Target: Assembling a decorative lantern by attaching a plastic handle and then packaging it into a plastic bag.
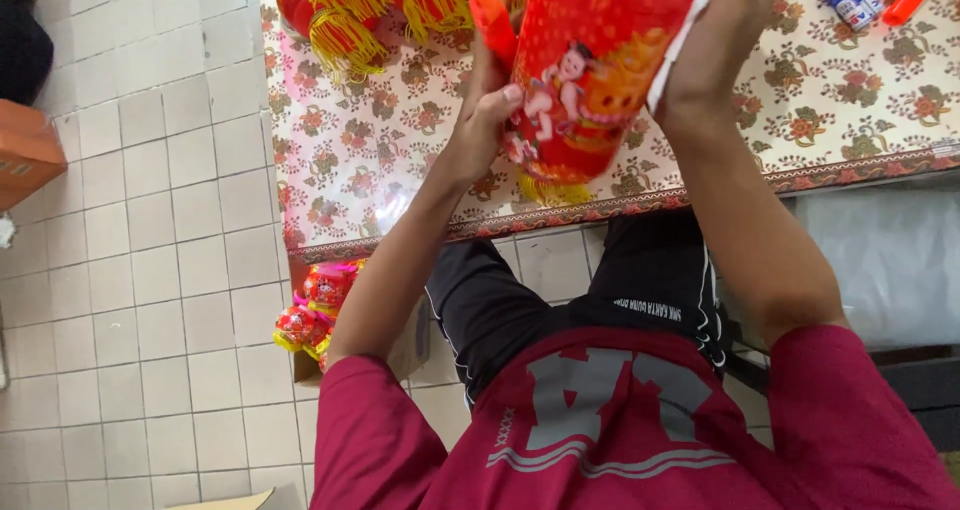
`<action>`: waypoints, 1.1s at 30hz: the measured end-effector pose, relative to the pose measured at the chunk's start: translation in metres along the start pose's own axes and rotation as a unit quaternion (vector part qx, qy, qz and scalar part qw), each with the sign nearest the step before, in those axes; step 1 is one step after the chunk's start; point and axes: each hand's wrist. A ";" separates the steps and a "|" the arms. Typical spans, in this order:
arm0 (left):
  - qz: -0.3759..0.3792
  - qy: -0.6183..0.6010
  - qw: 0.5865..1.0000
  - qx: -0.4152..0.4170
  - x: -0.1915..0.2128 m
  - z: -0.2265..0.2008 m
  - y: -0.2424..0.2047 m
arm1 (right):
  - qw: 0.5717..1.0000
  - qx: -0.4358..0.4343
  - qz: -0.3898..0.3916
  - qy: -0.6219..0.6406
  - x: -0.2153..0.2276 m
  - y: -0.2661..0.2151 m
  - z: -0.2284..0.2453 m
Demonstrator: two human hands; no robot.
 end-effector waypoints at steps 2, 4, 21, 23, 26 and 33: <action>-0.034 0.028 0.999 0.003 -0.004 0.001 0.002 | 0.999 -0.015 -0.034 0.003 0.001 0.003 -0.003; -0.012 -0.038 0.999 -0.025 -0.007 0.002 0.007 | 0.994 -0.048 -0.098 0.013 0.001 0.003 -0.005; -0.005 -0.281 0.958 0.059 0.038 0.045 -0.007 | 0.901 0.256 0.285 -0.205 0.021 -0.036 -0.024; -0.071 -0.159 0.985 0.013 0.008 0.017 -0.008 | 0.937 0.158 0.230 -0.211 0.017 -0.025 -0.017; -0.069 -0.164 0.982 0.057 0.006 0.022 -0.013 | 0.969 0.096 0.224 -0.039 -0.010 -0.007 0.009; -0.058 -0.111 0.992 -0.016 0.009 0.020 -0.004 | 0.982 0.123 0.143 0.013 -0.034 -0.015 0.011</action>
Point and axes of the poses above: each hand's wrist, its own y-axis towards the middle knuckle, its own x-axis out of the back of the hand, z = x × y, and after that the axes turned 5 degrees about x, right-handed
